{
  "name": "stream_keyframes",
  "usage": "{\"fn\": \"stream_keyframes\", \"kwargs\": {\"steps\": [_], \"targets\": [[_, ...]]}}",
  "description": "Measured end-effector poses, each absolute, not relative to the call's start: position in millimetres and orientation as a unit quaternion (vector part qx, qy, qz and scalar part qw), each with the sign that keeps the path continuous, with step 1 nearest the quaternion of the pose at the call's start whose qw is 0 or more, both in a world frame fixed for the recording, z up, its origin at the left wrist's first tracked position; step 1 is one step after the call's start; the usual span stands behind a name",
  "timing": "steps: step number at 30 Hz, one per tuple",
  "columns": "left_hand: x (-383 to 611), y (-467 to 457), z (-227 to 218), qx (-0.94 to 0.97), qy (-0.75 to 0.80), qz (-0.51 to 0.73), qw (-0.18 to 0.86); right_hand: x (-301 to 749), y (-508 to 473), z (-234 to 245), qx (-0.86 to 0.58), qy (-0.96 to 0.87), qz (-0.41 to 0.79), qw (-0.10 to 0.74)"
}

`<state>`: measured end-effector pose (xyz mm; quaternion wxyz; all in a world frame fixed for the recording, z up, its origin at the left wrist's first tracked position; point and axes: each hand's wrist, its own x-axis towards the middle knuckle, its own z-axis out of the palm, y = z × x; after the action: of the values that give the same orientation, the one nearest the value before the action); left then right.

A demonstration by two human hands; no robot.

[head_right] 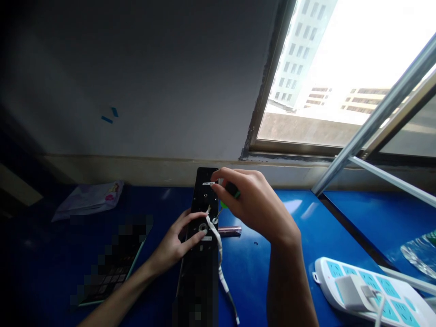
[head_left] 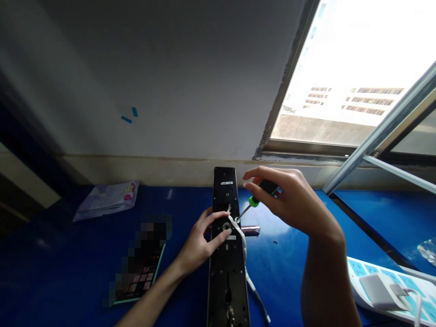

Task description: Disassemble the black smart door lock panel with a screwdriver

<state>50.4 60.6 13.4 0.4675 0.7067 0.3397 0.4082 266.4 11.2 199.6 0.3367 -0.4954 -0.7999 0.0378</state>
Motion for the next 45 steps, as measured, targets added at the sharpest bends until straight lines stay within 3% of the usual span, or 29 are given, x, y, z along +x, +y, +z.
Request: {"fn": "stream_keyframes", "kwargs": {"steps": [45], "targets": [[51.5, 60.0, 18.0, 0.718, 0.345, 0.409, 0.445, 279.3, 11.6, 199.1, -0.465, -0.820, 0.029, 0.333]]}}
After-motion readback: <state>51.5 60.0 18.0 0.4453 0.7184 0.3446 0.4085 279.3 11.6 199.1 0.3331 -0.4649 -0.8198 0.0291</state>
